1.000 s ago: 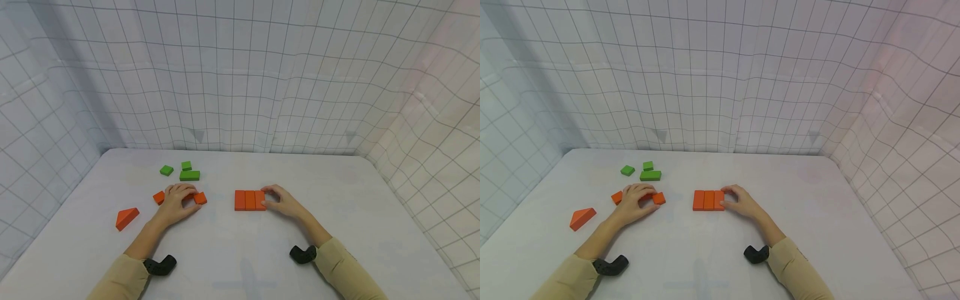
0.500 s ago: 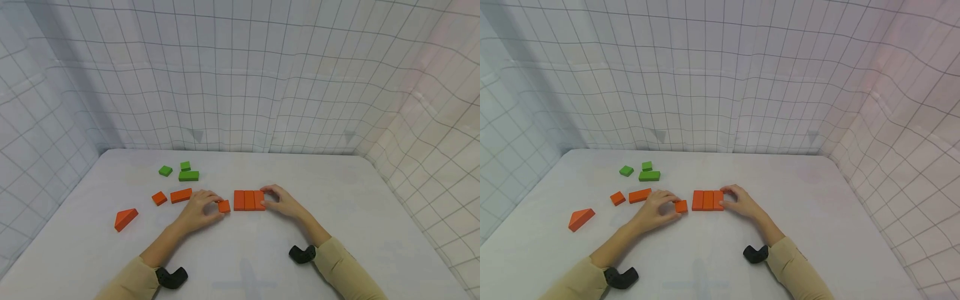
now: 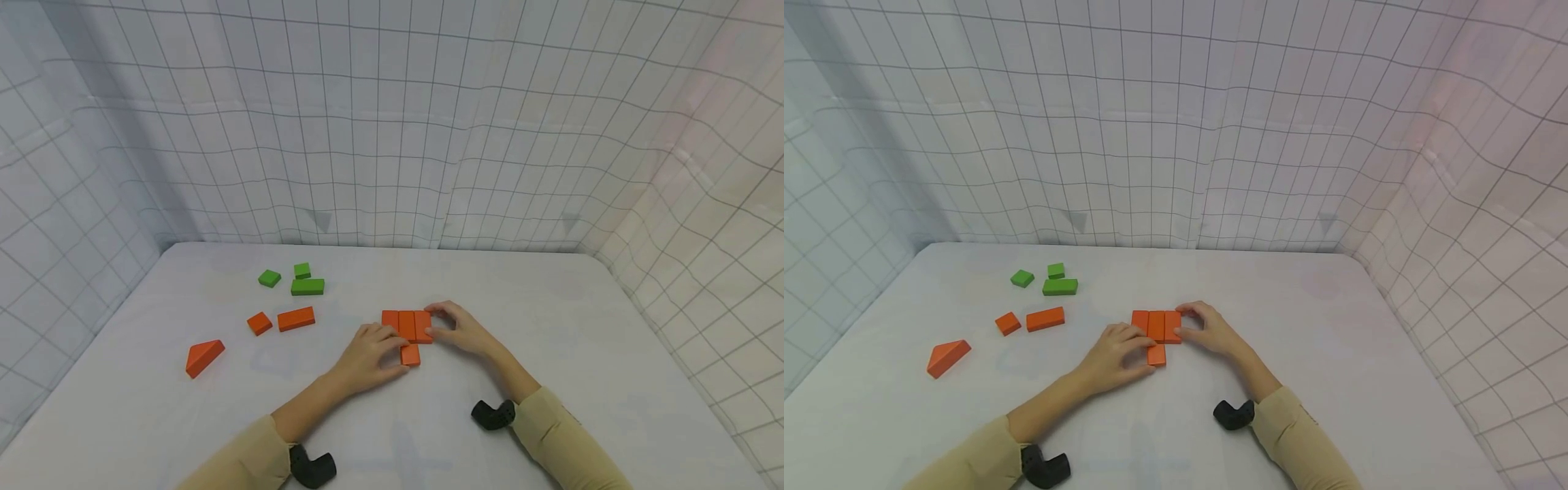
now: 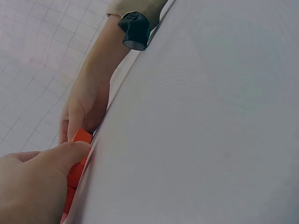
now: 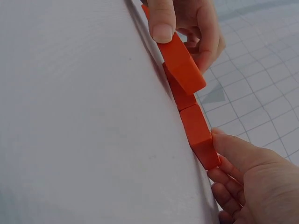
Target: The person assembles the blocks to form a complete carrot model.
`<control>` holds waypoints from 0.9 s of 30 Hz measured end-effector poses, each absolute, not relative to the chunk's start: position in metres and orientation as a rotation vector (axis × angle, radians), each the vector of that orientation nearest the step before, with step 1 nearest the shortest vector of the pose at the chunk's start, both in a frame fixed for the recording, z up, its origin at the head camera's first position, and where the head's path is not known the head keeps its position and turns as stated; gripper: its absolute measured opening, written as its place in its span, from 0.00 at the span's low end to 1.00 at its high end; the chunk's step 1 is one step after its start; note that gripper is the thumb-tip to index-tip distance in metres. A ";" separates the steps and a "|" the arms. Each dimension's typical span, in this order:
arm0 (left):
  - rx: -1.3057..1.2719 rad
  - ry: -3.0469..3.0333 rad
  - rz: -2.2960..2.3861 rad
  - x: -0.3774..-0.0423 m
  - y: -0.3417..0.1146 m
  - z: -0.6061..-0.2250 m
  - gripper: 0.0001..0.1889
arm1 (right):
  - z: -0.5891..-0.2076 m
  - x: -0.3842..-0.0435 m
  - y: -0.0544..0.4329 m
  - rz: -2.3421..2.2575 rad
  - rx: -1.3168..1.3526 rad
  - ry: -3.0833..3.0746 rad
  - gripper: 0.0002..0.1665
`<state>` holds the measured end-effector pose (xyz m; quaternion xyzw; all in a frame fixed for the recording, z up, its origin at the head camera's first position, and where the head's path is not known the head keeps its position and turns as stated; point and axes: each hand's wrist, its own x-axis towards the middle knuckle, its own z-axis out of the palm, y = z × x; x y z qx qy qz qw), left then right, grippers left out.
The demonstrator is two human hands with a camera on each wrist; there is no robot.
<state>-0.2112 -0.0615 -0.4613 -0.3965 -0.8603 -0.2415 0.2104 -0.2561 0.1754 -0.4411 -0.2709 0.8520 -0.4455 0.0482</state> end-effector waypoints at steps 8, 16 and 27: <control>-1.090 -2.382 -0.557 -0.211 -0.054 -0.463 0.17 | -0.449 -0.263 0.180 -1.343 -0.823 2.597 0.26; -1.102 -2.361 -0.579 -0.210 -0.053 -0.462 0.17 | -0.448 -0.262 0.180 -1.330 -0.843 2.606 0.26; -1.120 -2.205 -0.602 -0.214 -0.053 -0.468 0.13 | -0.448 -0.262 0.181 -1.340 -0.835 2.595 0.26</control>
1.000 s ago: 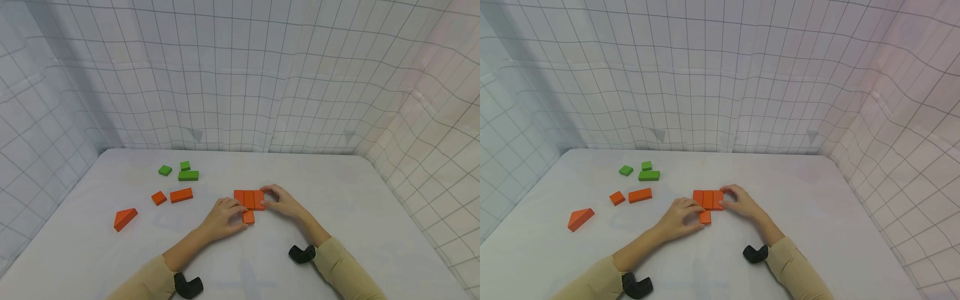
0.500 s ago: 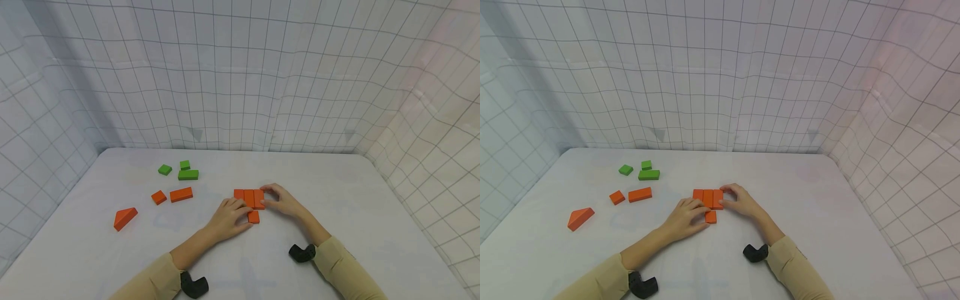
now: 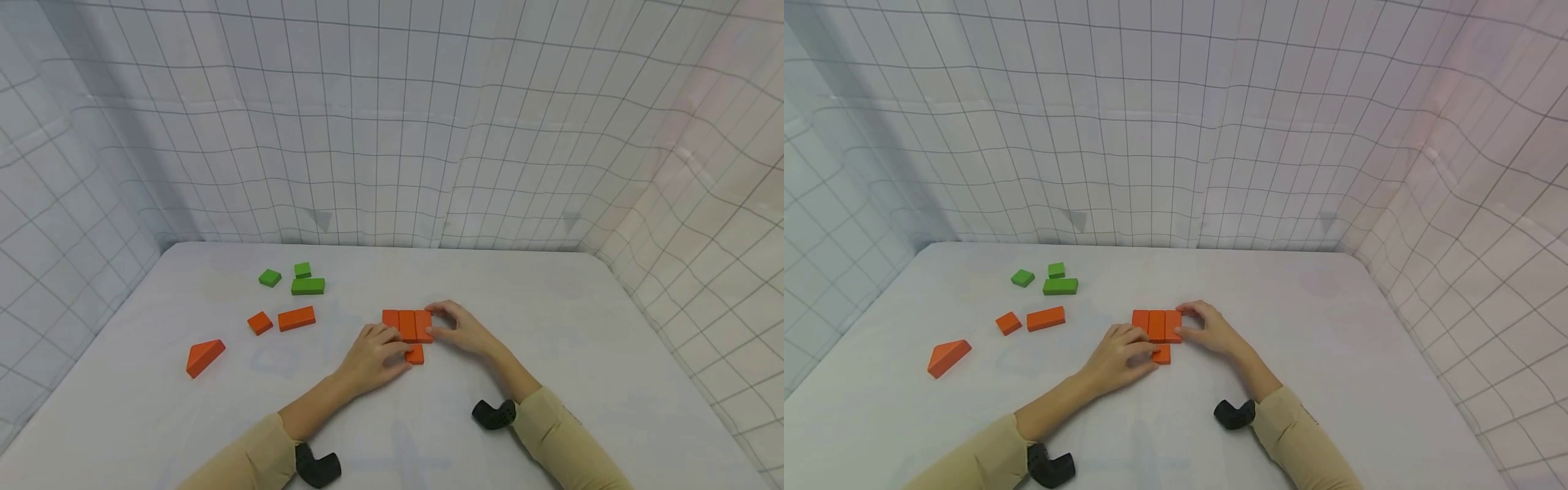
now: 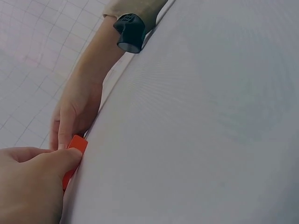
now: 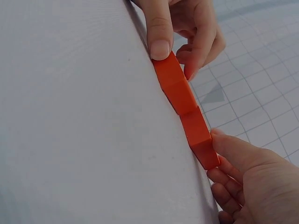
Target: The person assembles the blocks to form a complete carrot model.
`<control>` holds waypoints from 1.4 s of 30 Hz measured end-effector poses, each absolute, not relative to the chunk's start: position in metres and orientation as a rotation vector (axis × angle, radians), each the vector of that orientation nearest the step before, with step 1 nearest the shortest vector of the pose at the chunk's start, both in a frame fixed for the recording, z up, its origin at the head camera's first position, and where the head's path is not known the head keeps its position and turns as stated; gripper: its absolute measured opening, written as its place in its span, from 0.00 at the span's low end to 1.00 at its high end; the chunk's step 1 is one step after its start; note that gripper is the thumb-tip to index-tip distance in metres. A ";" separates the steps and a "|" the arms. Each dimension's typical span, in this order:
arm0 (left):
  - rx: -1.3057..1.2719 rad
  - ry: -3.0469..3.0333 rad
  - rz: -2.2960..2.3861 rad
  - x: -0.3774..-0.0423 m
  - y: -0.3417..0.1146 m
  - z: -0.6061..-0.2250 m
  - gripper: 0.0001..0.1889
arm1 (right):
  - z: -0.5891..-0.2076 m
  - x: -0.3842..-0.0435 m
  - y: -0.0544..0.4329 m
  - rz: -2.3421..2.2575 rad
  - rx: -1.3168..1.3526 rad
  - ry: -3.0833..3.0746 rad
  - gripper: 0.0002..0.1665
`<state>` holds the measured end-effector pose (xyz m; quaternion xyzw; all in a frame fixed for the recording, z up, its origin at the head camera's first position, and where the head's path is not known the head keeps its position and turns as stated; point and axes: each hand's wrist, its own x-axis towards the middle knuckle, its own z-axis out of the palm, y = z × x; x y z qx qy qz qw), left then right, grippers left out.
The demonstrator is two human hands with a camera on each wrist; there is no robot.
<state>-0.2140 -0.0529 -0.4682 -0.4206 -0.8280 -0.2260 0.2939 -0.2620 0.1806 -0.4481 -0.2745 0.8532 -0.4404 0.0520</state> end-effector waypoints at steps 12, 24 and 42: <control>-1.100 -2.220 -0.622 -0.214 -0.050 -0.466 0.13 | -0.439 -0.255 0.177 -1.343 -0.805 2.603 0.26; -1.075 -2.226 -0.582 -0.216 -0.049 -0.466 0.11 | -0.447 -0.261 0.180 -1.334 -0.824 2.617 0.25; -1.052 -2.234 -0.616 -0.215 -0.049 -0.466 0.12 | -0.448 -0.262 0.180 -1.343 -0.821 2.608 0.25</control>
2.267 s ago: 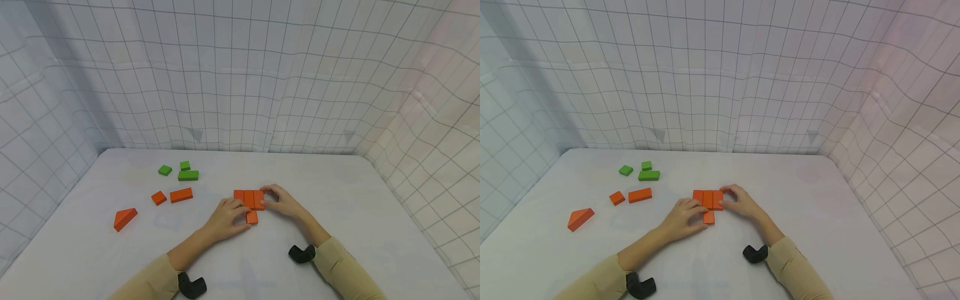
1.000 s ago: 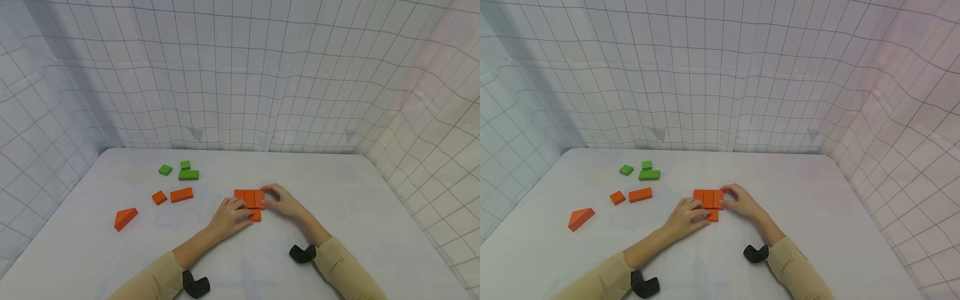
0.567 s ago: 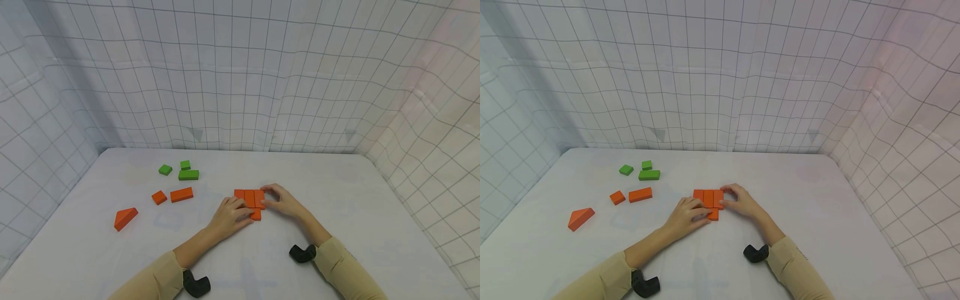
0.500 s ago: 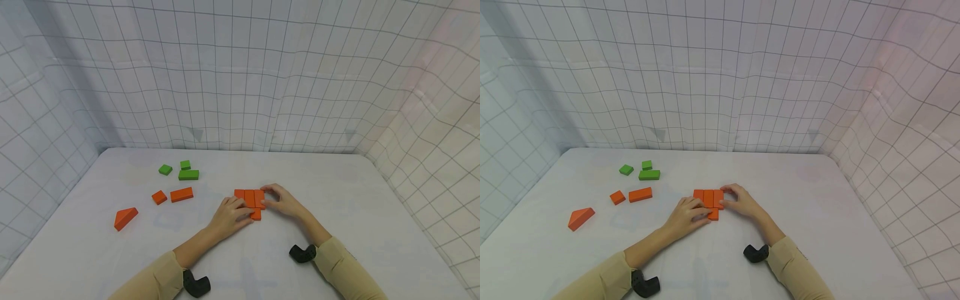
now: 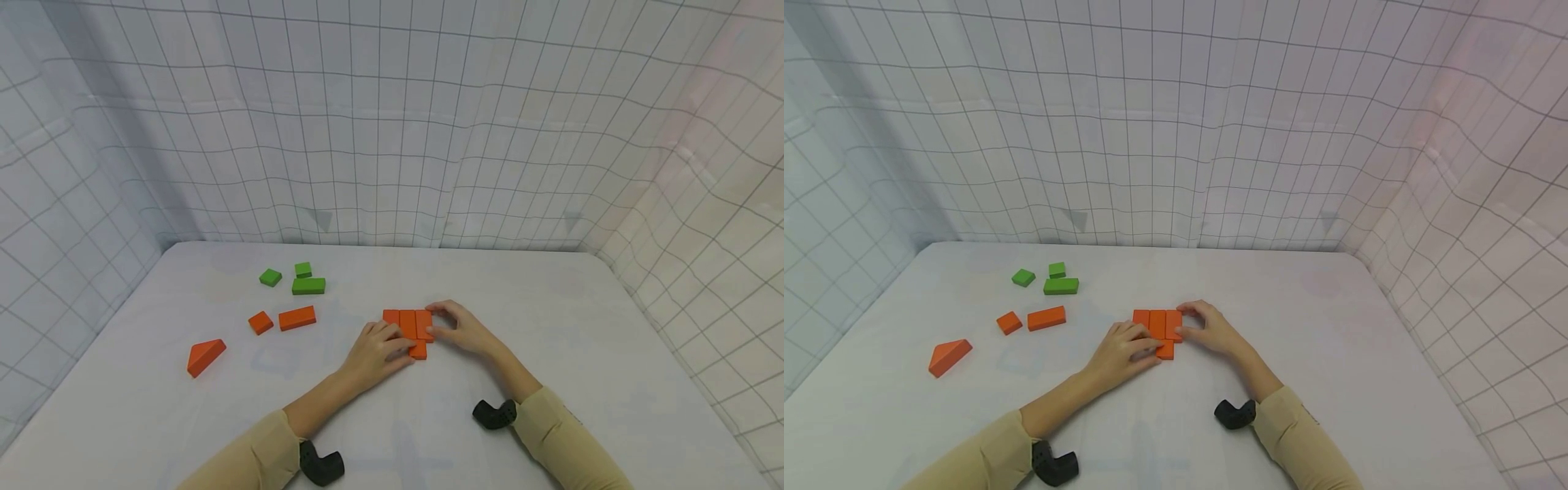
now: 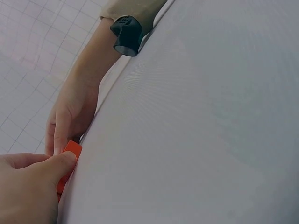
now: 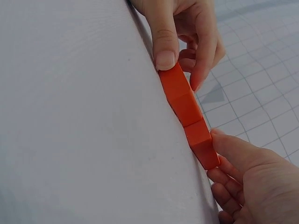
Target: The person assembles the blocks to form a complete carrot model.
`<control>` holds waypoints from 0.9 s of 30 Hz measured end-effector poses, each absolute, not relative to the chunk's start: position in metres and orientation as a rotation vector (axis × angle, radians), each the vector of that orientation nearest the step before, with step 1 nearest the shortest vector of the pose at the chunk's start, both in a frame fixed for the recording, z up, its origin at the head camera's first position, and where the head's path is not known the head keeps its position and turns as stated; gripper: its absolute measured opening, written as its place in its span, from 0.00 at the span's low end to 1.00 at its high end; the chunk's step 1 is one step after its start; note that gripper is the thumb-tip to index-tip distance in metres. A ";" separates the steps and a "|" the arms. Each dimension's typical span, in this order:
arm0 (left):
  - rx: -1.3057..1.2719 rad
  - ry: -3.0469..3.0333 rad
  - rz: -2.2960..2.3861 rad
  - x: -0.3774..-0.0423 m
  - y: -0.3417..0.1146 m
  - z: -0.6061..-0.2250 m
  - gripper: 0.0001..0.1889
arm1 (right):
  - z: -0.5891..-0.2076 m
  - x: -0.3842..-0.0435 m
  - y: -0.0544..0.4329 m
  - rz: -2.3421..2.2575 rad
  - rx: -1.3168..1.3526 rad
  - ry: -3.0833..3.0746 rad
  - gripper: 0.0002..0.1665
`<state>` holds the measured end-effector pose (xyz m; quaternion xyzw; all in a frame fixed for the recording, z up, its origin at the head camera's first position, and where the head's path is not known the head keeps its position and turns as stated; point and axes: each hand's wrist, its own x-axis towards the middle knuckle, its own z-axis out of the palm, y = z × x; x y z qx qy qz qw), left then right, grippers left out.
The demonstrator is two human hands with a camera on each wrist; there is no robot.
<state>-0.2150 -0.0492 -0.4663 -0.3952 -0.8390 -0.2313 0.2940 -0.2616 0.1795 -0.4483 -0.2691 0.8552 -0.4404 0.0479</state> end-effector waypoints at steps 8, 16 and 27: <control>-0.923 -2.248 -0.762 -0.225 -0.065 -0.456 0.14 | -0.450 -0.262 0.181 -1.337 -0.822 2.606 0.26; -0.679 -2.200 -0.826 -0.239 -0.122 -0.447 0.15 | -0.447 -0.260 0.180 -1.342 -0.814 2.588 0.26; -0.356 -2.250 -0.825 -0.228 -0.208 -0.444 0.17 | -0.420 -0.244 0.172 -1.359 -0.825 2.558 0.25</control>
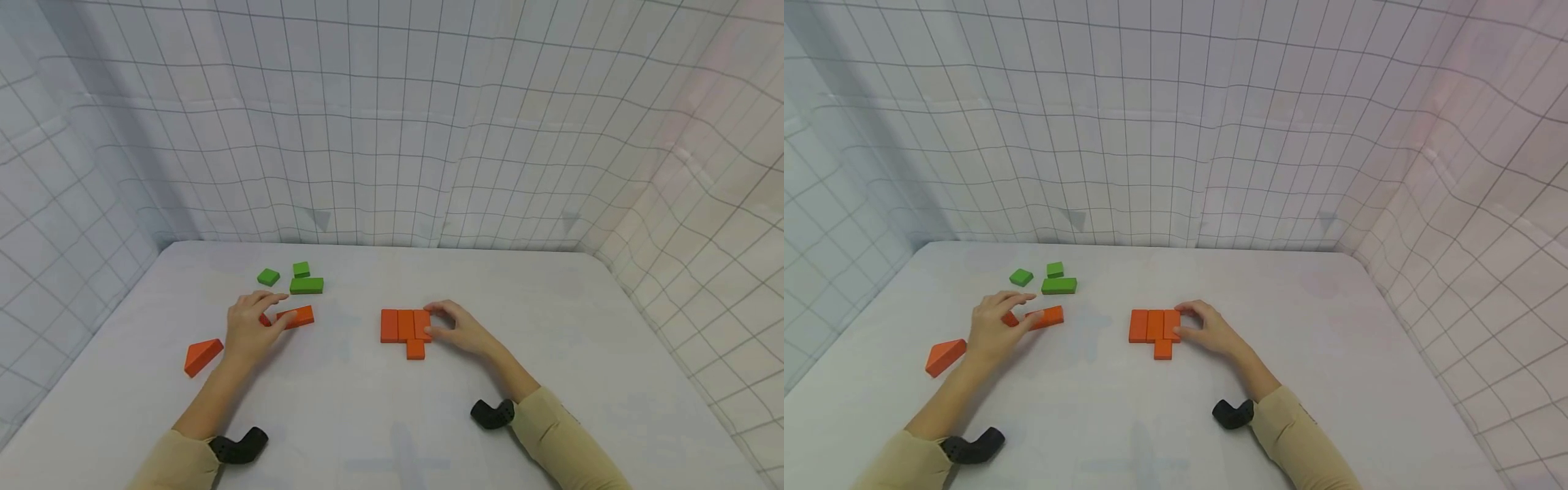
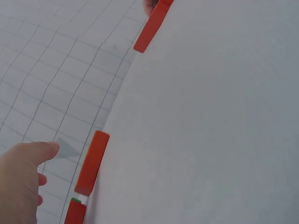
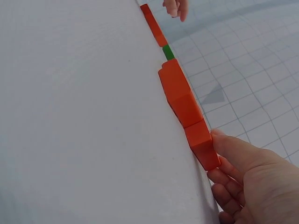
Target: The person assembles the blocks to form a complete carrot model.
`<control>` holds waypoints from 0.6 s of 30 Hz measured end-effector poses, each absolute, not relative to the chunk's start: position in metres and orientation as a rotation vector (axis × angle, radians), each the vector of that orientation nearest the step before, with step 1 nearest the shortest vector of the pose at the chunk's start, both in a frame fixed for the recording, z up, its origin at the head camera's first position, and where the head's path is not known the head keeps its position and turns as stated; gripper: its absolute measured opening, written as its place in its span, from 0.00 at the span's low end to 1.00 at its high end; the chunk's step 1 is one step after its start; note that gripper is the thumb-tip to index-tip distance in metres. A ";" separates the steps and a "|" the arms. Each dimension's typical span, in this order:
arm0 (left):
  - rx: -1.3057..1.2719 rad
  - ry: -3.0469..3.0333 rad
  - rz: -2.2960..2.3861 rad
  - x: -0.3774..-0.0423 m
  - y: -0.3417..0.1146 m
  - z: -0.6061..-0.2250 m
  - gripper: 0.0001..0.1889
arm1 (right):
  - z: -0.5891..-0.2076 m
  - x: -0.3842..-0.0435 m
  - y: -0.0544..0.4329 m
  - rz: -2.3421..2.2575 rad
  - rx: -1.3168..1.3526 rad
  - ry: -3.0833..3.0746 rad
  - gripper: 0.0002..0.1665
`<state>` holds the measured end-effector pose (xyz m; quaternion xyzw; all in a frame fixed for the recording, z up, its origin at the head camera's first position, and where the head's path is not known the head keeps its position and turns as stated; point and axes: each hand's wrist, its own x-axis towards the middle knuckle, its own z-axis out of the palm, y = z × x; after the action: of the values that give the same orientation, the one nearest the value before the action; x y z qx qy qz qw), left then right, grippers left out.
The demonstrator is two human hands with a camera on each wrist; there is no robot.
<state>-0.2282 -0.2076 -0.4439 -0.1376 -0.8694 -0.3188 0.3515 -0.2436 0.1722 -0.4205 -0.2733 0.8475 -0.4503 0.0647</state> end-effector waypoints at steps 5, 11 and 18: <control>-0.252 -2.373 -0.703 -0.213 -0.232 -0.435 0.19 | -0.420 -0.244 0.172 -1.373 -0.829 2.551 0.25; -0.164 -2.561 -0.606 -0.202 -0.252 -0.432 0.20 | -0.418 -0.243 0.172 -1.369 -0.831 2.553 0.26; -0.164 -2.636 -0.537 -0.200 -0.258 -0.433 0.23 | -0.420 -0.243 0.173 -1.375 -0.817 2.545 0.26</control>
<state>-0.2002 -0.2578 -0.4333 -0.0592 -0.9538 -0.1944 0.2215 -0.2432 0.1727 -0.4197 -0.2713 0.8447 -0.4564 0.0679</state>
